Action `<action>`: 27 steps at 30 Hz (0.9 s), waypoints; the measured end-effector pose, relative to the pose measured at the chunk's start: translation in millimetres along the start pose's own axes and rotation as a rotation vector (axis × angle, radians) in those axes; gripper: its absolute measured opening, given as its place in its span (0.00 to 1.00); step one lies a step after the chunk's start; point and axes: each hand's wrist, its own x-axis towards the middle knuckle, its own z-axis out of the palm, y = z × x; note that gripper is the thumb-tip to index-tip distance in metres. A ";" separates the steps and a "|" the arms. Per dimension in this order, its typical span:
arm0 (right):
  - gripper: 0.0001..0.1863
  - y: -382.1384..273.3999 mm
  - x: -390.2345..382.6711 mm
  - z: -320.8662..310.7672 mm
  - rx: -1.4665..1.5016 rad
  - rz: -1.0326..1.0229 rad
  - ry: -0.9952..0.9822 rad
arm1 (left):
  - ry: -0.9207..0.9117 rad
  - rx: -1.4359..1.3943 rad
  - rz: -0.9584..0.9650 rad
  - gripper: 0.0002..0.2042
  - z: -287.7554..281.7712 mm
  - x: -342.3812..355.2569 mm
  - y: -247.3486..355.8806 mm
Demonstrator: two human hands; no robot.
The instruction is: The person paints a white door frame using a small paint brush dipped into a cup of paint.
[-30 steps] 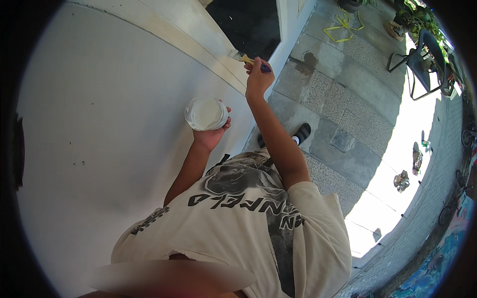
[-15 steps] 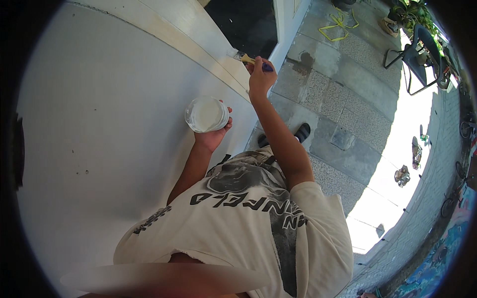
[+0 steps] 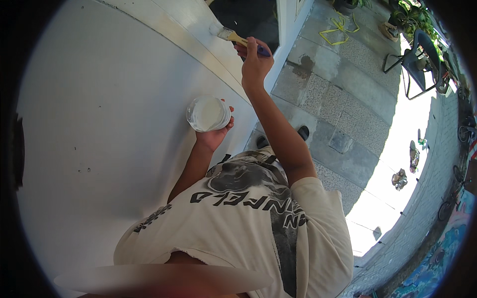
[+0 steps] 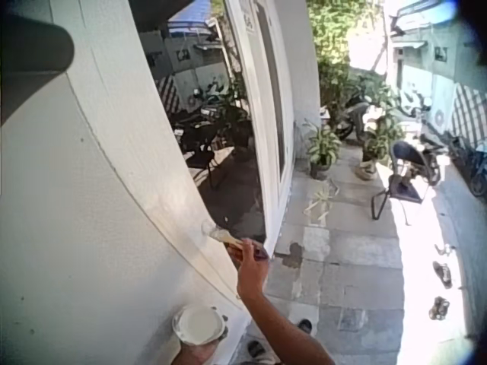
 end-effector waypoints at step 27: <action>0.10 3.5 -5.3 -24.7 -0.301 0.090 0.136 | 0.006 0.001 -0.017 0.26 -1.1 0.9 2.1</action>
